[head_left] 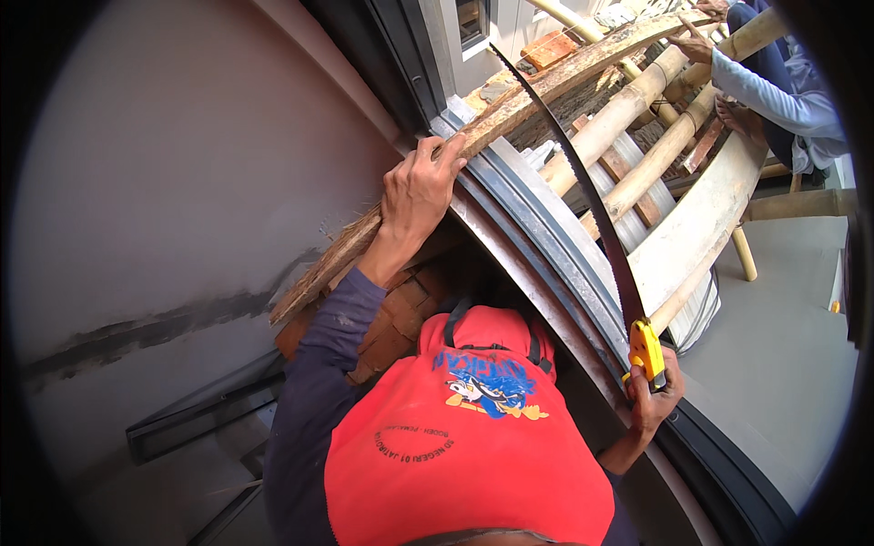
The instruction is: The person carries a long wooden plank up a spiral staircase and into a room under construction. They position the plank on a stack of bricks near a window and use a hand saw to cut the wood while another person assists by holding the plank steady.
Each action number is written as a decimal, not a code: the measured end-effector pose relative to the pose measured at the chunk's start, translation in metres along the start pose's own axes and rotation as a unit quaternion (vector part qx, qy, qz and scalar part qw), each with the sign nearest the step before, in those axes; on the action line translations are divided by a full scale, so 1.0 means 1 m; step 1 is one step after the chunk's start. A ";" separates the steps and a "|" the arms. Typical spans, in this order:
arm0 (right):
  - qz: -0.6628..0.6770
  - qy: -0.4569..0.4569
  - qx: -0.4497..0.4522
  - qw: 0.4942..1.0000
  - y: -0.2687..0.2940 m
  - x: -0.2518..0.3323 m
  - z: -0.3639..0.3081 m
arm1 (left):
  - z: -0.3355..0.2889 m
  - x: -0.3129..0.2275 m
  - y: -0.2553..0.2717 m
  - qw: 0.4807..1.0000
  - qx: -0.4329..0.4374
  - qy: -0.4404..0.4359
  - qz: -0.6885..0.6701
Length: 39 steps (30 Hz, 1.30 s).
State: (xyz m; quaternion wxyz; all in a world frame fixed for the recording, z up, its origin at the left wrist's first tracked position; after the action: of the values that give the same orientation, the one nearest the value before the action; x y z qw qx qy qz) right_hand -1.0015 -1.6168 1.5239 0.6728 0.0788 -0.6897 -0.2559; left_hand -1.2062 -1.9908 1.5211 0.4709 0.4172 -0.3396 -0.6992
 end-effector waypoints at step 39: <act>0.022 0.124 0.108 0.986 -0.073 0.021 -0.078 | -0.110 0.040 0.084 0.999 0.010 -0.035 0.040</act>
State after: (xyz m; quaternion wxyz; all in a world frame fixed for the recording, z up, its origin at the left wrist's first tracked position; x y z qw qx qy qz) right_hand -0.9447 -1.7078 1.5059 0.7463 0.1672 -0.6258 -0.1530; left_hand -1.0832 -2.0646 1.5373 0.4824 0.3834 -0.3789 -0.6904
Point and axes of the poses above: each hand's wrist, its own z-axis towards the middle knuckle, its own y-axis out of the back of the hand, x = y × z, the point moved 8 cm from there along z, towards the middle knuckle, and after that the axes turned 4 degrees about y, right-handed, at the moved point
